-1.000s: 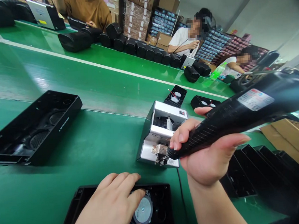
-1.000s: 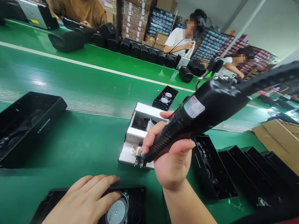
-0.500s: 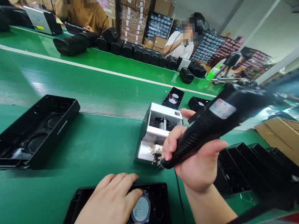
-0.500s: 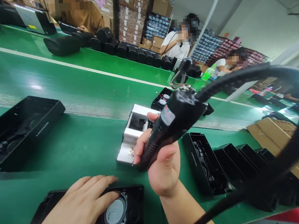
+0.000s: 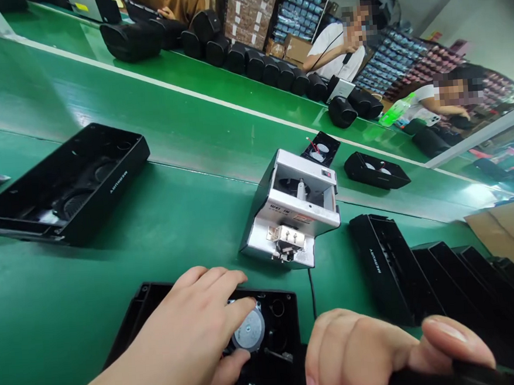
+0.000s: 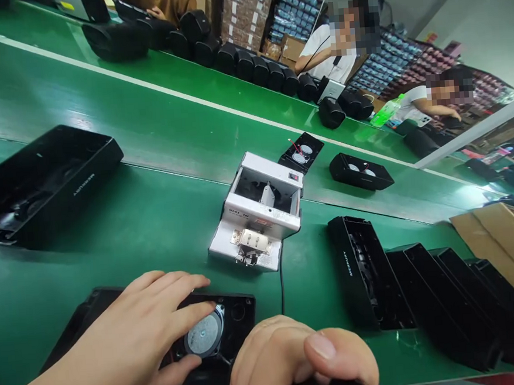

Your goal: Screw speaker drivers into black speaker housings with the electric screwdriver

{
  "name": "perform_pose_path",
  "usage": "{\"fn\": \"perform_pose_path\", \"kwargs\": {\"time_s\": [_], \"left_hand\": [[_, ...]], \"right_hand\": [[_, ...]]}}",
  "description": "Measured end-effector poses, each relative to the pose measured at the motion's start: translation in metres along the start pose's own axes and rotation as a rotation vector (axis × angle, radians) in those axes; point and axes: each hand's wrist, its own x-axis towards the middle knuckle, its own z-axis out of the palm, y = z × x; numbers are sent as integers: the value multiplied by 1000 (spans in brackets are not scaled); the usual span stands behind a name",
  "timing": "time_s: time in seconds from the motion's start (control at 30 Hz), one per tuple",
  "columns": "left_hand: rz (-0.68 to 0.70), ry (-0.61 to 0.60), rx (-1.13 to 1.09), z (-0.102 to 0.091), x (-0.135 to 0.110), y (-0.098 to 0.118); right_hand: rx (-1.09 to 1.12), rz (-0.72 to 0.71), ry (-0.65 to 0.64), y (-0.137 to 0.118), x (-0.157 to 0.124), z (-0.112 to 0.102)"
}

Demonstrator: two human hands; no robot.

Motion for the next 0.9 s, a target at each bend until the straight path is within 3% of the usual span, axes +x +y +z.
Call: {"fn": "perform_pose_path", "kwargs": {"time_s": [0.2, 0.47, 0.73, 0.9], "left_hand": [[29, 20, 15, -3, -2, 3], [34, 10, 21, -3, 3, 2], [8, -42, 25, -7, 1, 5], [12, -36, 26, -6, 1, 5]], "right_hand": [[239, -131, -92, 30, -3, -8], [383, 12, -96, 38, -14, -10], [283, 51, -201, 32, -7, -25], [227, 68, -112, 30, -11, -18]]}}
